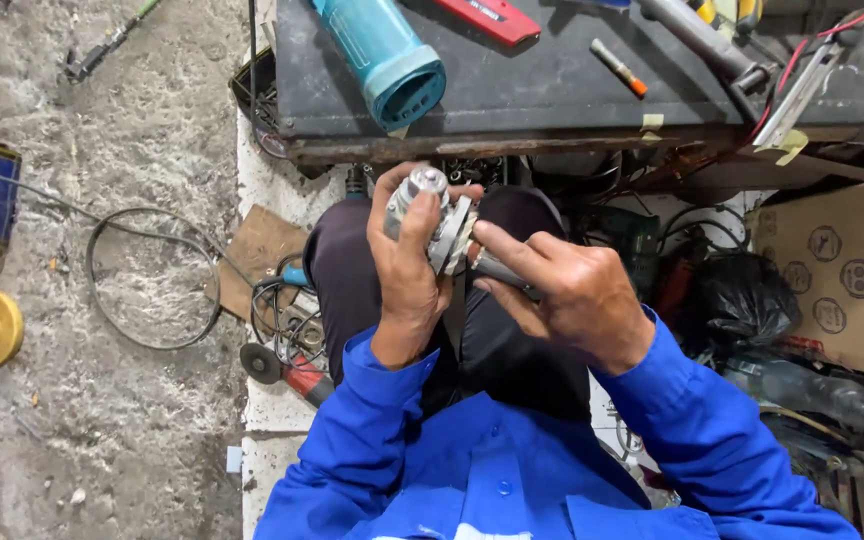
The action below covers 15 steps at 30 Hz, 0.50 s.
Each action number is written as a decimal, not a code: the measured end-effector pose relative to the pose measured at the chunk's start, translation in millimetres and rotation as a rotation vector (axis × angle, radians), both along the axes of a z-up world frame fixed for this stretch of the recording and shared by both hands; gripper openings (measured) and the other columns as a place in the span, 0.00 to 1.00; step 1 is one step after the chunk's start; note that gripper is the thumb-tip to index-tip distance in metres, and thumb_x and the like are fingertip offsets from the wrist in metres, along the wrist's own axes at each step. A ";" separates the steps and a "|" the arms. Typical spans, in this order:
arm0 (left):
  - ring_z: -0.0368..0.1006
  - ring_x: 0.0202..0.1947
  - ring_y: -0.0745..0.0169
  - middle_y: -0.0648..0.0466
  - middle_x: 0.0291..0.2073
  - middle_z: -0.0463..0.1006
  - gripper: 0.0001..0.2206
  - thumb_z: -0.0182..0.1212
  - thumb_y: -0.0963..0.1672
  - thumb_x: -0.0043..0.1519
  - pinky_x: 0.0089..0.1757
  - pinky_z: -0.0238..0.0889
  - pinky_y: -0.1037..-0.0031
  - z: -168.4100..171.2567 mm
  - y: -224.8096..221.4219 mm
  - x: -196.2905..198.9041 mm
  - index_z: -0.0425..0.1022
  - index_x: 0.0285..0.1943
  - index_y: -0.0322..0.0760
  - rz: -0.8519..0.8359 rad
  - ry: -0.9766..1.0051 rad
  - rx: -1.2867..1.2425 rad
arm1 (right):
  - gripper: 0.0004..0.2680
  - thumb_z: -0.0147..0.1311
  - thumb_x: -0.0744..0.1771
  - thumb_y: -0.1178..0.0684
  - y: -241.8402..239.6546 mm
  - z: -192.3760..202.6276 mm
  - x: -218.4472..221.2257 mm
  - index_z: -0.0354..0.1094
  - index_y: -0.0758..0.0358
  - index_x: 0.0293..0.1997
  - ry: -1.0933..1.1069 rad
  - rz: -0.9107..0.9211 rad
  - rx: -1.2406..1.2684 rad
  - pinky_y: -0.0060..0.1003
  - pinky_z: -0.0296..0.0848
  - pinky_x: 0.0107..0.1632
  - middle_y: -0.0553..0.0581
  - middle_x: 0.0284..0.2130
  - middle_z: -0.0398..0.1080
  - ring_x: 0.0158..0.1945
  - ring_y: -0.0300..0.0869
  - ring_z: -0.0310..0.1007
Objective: Assembling an electric motor armature by installing the cooling fan and bearings onto the shaft, then preparing to install it into the motor housing.
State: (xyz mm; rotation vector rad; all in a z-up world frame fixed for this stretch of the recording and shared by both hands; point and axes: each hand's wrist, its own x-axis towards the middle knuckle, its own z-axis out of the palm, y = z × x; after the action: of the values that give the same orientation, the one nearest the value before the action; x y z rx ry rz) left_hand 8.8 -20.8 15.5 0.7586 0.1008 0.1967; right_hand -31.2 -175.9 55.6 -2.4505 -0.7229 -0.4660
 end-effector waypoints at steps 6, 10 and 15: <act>0.83 0.38 0.40 0.30 0.33 0.80 0.18 0.65 0.46 0.63 0.34 0.80 0.62 8.1 -12.7 -0.9 0.68 0.56 0.29 0.020 0.000 0.036 | 0.17 0.62 0.65 0.49 -5.2 2.3 -8.1 0.74 0.51 0.63 -0.039 -0.111 -0.025 0.40 0.74 0.28 0.51 0.24 0.67 0.25 0.46 0.74; 0.83 0.39 0.42 0.34 0.32 0.80 0.17 0.66 0.45 0.62 0.37 0.80 0.61 8.9 -17.1 0.9 0.71 0.54 0.29 -0.012 0.021 0.010 | 0.19 0.62 0.65 0.51 -12.3 6.7 -8.6 0.73 0.51 0.64 -0.011 -0.059 -0.061 0.43 0.75 0.28 0.53 0.23 0.67 0.25 0.49 0.75; 0.83 0.37 0.47 0.35 0.32 0.81 0.16 0.65 0.46 0.63 0.35 0.81 0.66 3.3 -19.4 -4.4 0.70 0.55 0.31 0.002 0.052 -0.033 | 0.18 0.61 0.65 0.50 -13.2 13.6 -12.1 0.73 0.50 0.64 -0.019 -0.059 -0.105 0.46 0.75 0.29 0.55 0.24 0.67 0.27 0.52 0.76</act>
State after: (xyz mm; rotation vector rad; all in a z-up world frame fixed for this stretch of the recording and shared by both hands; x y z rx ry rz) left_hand 4.5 -40.2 18.8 0.7311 0.1539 0.1772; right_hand -43.3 -189.1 69.3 -2.5749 -0.7007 -0.4851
